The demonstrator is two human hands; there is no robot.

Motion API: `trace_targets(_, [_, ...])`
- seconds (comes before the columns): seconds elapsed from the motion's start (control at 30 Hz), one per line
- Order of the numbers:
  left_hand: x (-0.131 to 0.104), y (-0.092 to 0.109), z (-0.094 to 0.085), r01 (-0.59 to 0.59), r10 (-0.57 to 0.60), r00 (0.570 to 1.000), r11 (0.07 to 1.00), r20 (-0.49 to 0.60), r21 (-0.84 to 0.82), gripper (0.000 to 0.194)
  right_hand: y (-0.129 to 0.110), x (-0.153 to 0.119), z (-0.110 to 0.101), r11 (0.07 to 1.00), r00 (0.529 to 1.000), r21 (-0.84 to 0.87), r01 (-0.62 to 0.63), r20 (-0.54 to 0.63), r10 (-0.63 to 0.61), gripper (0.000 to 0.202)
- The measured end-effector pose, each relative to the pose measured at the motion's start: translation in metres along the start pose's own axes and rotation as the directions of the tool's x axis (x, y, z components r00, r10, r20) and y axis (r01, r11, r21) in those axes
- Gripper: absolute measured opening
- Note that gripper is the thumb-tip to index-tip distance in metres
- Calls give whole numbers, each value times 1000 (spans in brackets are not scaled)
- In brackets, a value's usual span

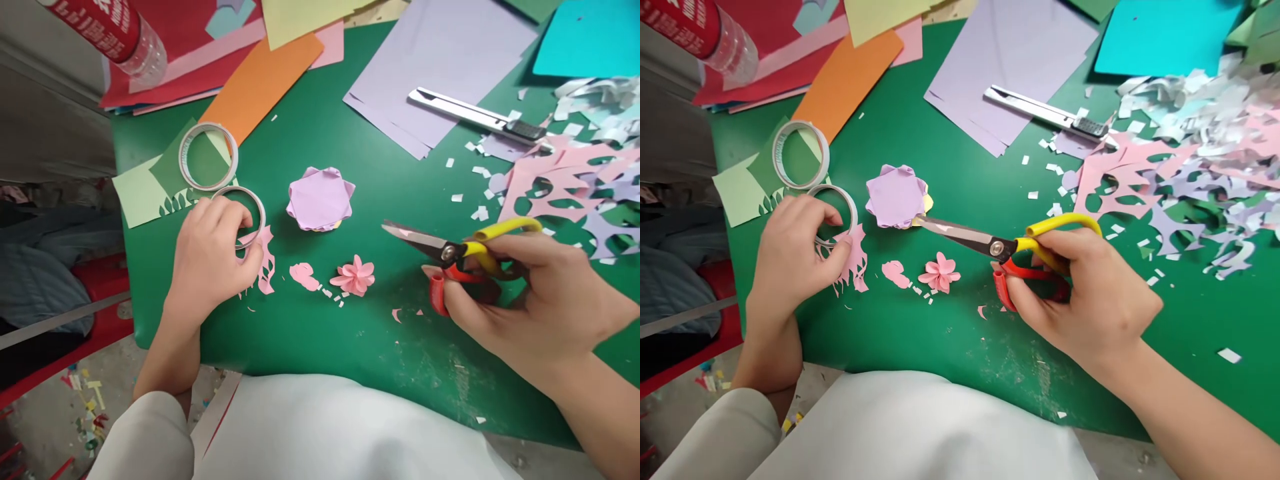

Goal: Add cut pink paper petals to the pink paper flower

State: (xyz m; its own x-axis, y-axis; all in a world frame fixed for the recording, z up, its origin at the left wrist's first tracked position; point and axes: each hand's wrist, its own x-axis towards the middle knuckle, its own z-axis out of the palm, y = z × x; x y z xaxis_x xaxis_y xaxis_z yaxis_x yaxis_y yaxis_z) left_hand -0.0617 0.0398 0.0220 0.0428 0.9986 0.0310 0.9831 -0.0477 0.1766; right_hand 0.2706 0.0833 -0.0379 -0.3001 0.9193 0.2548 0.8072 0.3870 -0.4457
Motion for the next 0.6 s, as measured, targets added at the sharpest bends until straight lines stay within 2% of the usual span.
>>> trace_targets(0.07, [-2, -1, 1, 9, -10, 998, 1000, 68, 20, 10, -1, 0, 0, 994, 994, 38, 99, -47, -97, 32])
trace_targets(0.17, [-4, 1, 2, 7, -7, 998, 1000, 63, 1, 12, -7, 5, -3, 987, 987, 30, 155, -48, -153, 34])
trace_targets(0.27, [-7, 7, -2, 11, -17, 995, 999, -103, -52, 12, -15, 11, -8, 987, 988, 29, 155, -23, -155, 38])
trace_targets(0.33, [-11, 11, -7, -11, -20, 968, 992, -249, -123, 12, -20, 14, -10, 984, 985, 43, 173, -16, -173, 42])
trace_targets(0.5, [-29, 26, -14, 38, -127, 932, 966, -339, -256, 12, -31, 18, -12, 965, 968, 80, 250, 10, -252, 51])
trace_targets(0.6, [-40, 36, -15, 109, -251, 903, 919, -350, -380, 27, -36, 17, -11, 942, 946, 94, 322, 3, -324, 47])
